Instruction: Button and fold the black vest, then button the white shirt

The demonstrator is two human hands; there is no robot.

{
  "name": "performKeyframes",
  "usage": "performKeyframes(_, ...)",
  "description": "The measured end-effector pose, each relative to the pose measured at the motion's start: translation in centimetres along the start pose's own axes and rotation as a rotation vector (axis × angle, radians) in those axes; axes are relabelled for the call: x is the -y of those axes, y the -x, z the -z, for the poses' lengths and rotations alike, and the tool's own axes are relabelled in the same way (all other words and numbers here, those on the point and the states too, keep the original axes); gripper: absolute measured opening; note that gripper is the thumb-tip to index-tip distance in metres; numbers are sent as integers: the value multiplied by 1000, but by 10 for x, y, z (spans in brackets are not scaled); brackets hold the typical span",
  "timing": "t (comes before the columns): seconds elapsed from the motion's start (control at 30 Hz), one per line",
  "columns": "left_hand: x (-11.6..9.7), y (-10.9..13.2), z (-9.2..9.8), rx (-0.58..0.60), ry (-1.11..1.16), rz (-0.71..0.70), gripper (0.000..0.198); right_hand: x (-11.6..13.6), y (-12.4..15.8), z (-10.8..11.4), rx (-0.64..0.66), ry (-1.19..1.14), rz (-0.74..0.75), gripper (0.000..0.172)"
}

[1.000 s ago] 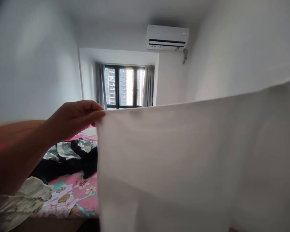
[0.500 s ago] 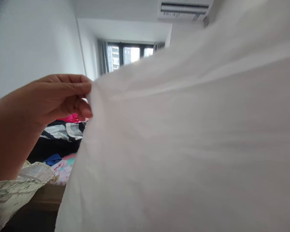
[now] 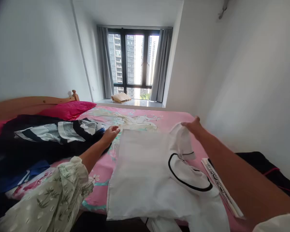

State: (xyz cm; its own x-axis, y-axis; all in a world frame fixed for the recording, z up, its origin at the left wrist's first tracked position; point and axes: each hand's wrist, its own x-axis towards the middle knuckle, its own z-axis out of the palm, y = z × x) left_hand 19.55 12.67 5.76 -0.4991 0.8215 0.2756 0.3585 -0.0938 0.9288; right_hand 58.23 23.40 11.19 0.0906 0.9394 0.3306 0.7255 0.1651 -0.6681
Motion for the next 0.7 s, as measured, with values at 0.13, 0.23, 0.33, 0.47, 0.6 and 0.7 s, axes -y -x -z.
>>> performKeyframes(0.13,74,41,9,54,-57,94,40,-40,33,-66,189,102,147,64)
performKeyframes(0.23,122,114,31,42,-107,187,46,-64,74,-103,414,133,247,43)
performKeyframes(0.33,155,196,46,-2,-101,361,46,-70,110,-136,592,87,230,35)
performKeyframes(0.47,171,270,40,36,-9,685,52,-45,154,-178,702,-17,304,31)
performKeyframes(0.6,167,284,17,103,4,695,50,-3,203,-204,737,-121,492,26)
performKeyframes(0.7,160,279,7,101,176,648,45,15,231,-212,767,-161,566,26)
